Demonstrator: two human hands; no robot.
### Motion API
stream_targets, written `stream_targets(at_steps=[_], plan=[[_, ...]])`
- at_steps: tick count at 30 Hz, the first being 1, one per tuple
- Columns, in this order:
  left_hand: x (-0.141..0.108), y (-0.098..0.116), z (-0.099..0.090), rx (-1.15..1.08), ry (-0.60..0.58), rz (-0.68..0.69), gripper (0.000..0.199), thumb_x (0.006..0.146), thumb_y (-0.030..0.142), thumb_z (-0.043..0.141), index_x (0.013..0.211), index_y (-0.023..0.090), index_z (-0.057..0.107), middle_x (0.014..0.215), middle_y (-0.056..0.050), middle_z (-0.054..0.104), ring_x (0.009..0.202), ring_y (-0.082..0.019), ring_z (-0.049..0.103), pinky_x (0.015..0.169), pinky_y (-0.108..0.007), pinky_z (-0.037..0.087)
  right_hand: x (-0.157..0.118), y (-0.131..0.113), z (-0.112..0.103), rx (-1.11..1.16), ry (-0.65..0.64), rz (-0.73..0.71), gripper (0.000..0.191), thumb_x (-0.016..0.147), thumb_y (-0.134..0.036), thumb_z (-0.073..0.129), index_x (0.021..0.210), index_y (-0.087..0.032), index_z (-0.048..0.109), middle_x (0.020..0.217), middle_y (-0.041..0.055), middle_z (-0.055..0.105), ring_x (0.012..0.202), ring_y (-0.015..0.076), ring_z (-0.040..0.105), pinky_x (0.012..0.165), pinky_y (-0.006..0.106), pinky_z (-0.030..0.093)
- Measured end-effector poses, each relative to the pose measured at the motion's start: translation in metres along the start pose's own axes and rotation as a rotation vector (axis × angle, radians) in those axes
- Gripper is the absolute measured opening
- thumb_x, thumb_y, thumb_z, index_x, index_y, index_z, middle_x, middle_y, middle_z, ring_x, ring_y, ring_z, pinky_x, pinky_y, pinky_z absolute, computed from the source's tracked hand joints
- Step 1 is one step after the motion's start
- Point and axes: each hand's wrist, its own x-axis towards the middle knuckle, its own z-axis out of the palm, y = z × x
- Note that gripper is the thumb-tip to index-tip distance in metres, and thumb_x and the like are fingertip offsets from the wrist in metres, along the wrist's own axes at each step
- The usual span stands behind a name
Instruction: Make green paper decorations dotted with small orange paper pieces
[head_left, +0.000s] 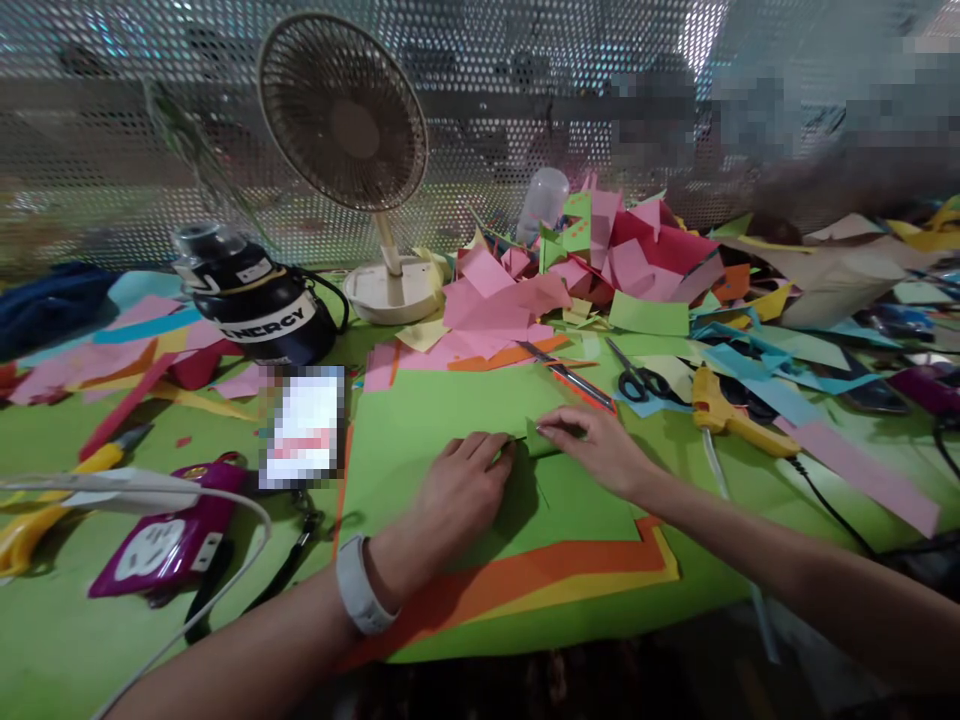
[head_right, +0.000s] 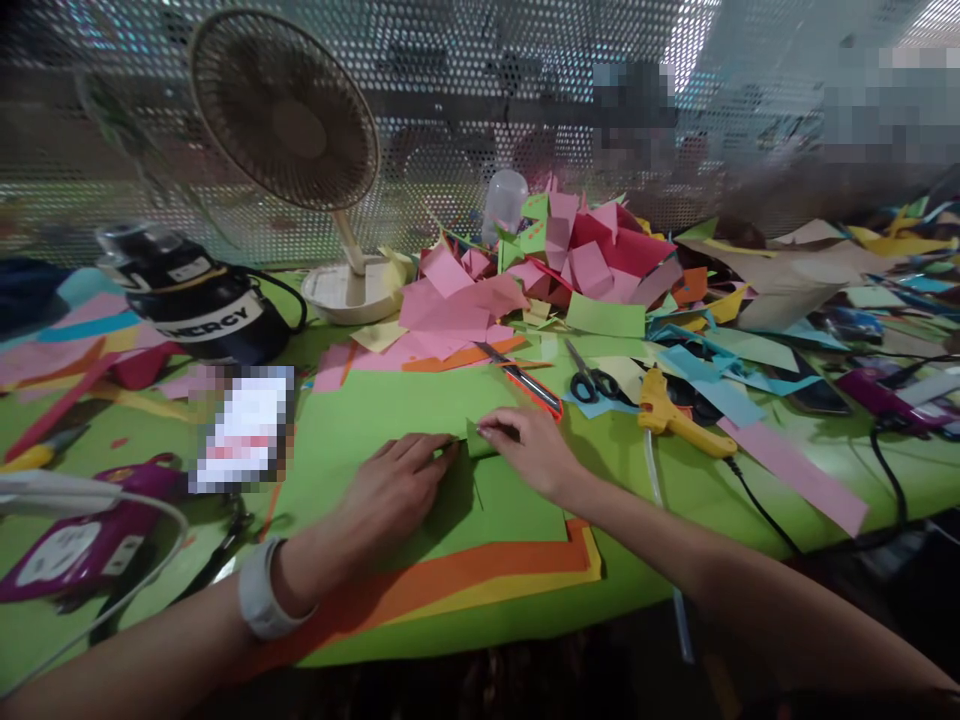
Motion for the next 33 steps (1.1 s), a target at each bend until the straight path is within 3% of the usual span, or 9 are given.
stream_targets(at_steps=[3, 9, 19, 25, 33], plan=[[0.001, 0.0, -0.003, -0.016, -0.022, -0.007, 0.034, 0.089, 0.009, 0.04, 0.119, 0.01, 0.056, 0.118, -0.014, 0.062, 0.099, -0.025, 0.056, 0.081, -0.038, 0.045, 0.0, -0.002, -0.001, -0.031, -0.027, -0.001, 0.019, 0.083, -0.026, 0.057, 0.093, -0.018, 0.071, 0.086, 0.0049, 0.073, 0.079, 0.0189, 0.066, 0.07, 0.029, 0.049], [0.001, 0.001, -0.005, -0.048, -0.01, -0.01, 0.033, 0.09, 0.01, 0.039, 0.117, 0.01, 0.057, 0.116, -0.014, 0.062, 0.098, -0.026, 0.055, 0.081, -0.041, 0.047, -0.002, -0.002, 0.0, -0.094, -0.051, 0.014, 0.013, 0.079, -0.02, 0.061, 0.083, -0.019, 0.074, 0.084, 0.0051, 0.073, 0.083, 0.0202, 0.065, 0.078, 0.033, 0.047], [0.0, -0.001, -0.004, -0.034, 0.007, 0.012, 0.034, 0.087, 0.009, 0.043, 0.118, 0.011, 0.056, 0.115, -0.014, 0.064, 0.097, -0.026, 0.058, 0.079, -0.039, 0.049, 0.004, -0.011, -0.001, -0.08, -0.088, 0.161, 0.022, 0.072, -0.014, 0.062, 0.094, -0.017, 0.061, 0.066, -0.0032, 0.064, 0.063, 0.0135, 0.06, 0.058, 0.024, 0.043], [-0.004, 0.0, -0.001, -0.005, 0.026, 0.05, 0.036, 0.087, 0.006, 0.041, 0.12, 0.009, 0.055, 0.122, -0.016, 0.061, 0.104, -0.026, 0.058, 0.084, -0.039, 0.049, 0.006, -0.011, 0.002, -0.059, -0.073, 0.196, 0.026, 0.073, -0.012, 0.061, 0.098, -0.016, 0.059, 0.068, -0.0022, 0.062, 0.065, 0.0143, 0.06, 0.059, 0.024, 0.043], [-0.004, 0.001, 0.0, -0.057, 0.046, 0.066, 0.034, 0.087, 0.006, 0.039, 0.117, 0.008, 0.056, 0.114, -0.017, 0.064, 0.102, -0.026, 0.059, 0.084, -0.04, 0.05, 0.005, -0.009, 0.005, -0.035, -0.037, 0.19, 0.024, 0.075, -0.012, 0.059, 0.099, -0.016, 0.058, 0.067, -0.0028, 0.059, 0.064, 0.0133, 0.058, 0.059, 0.024, 0.043]])
